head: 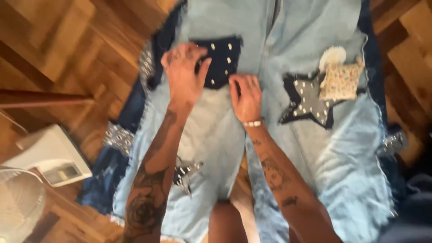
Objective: Positioning and pinning decorative patches onto a pair of denim jeans
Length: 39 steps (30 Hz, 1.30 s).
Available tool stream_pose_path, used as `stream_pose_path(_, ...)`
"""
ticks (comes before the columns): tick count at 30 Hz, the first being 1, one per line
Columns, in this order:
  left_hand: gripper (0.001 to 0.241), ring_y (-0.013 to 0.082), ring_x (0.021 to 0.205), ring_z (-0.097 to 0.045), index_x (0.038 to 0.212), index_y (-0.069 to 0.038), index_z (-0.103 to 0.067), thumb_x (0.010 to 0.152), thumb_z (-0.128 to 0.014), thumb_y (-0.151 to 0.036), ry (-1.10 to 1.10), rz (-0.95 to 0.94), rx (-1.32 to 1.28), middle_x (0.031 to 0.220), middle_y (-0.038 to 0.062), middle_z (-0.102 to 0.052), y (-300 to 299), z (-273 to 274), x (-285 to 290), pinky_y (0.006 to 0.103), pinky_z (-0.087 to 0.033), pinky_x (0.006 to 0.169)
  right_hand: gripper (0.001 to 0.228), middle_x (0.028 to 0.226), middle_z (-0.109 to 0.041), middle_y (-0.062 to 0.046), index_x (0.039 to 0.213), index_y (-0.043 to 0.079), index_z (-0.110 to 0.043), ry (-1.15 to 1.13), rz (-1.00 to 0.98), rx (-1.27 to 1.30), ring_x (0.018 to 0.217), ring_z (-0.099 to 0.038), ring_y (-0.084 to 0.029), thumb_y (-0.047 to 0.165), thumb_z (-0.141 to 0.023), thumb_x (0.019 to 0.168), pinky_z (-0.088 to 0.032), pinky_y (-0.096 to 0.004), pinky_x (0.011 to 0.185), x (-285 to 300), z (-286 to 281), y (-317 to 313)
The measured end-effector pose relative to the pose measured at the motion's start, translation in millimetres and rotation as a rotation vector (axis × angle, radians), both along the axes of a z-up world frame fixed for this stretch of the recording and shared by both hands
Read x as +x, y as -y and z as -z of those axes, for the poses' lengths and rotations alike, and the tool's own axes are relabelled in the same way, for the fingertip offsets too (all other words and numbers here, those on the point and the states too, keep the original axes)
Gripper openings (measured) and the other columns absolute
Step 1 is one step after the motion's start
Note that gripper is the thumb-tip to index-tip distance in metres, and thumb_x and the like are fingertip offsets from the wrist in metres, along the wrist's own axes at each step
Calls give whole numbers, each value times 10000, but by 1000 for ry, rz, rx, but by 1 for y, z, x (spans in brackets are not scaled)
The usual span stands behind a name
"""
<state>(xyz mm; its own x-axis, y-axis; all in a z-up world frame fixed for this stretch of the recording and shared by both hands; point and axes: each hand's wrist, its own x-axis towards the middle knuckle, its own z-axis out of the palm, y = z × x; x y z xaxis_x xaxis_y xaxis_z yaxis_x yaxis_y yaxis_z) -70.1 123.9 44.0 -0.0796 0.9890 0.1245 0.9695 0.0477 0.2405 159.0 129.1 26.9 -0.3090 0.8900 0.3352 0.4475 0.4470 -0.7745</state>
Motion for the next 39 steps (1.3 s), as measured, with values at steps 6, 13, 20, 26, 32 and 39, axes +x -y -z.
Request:
stream_pose_path(6,1269,399,1887,-359,1928,-106,-396,1034,-555,-992,340,331,-133,2001,153,-441,-155,-30,-33,799,-39,1480,149,1173,-826,-126,1234,20,-804,19,38,-164,1018,-723,-352,-20,-805,1090,-605,-458,994,1,-8,-1)
stream_pose_path(13,913,404,1268,-783,1411,-172,-624,671,-1100,-420,-234,578,-289,1283,116,-854,-234,-32,-39,661,-404,1211,136,1175,-832,-112,1215,23,-800,18,35,-100,997,-718,-332,-18,-813,1085,-604,-445,983,-5,-4,-6)
stream_pose_path(20,351,442,857,-834,1175,-55,-820,895,-922,-240,-127,768,-603,951,148,-876,-204,-77,-18,570,-689,847,217,1204,-823,-126,1259,15,-777,-6,33,-120,1014,-717,-341,-68,-825,1065,-610,-453,976,-4,-13,-6)
stream_pose_path(26,586,324,808,-772,976,-289,-961,513,-1166,-585,-496,568,-780,893,54,-899,-171,10,-36,550,-439,1151,174,1193,-818,-110,1226,27,-802,-6,61,-151,1011,-699,-322,-42,-842,1072,-606,-432,951,-5,-14,-5)
stream_pose_path(32,99,456,741,-695,1026,-182,-793,934,-799,-215,-226,657,-252,873,107,-812,-135,45,-66,558,-469,1150,197,1209,-813,-111,1247,29,-791,-4,42,-149,1010,-693,-331,-58,-826,1074,-601,-441,958,-4,-15,-6)
stream_pose_path(39,421,317,728,-689,960,-286,-922,674,-1102,-538,-408,537,-798,862,36,-873,-129,7,-22,604,-287,1182,205,1186,-805,-126,1243,24,-787,0,37,-127,994,-692,-346,-67,-823,1063,-596,-454,943,-4,-13,-6)
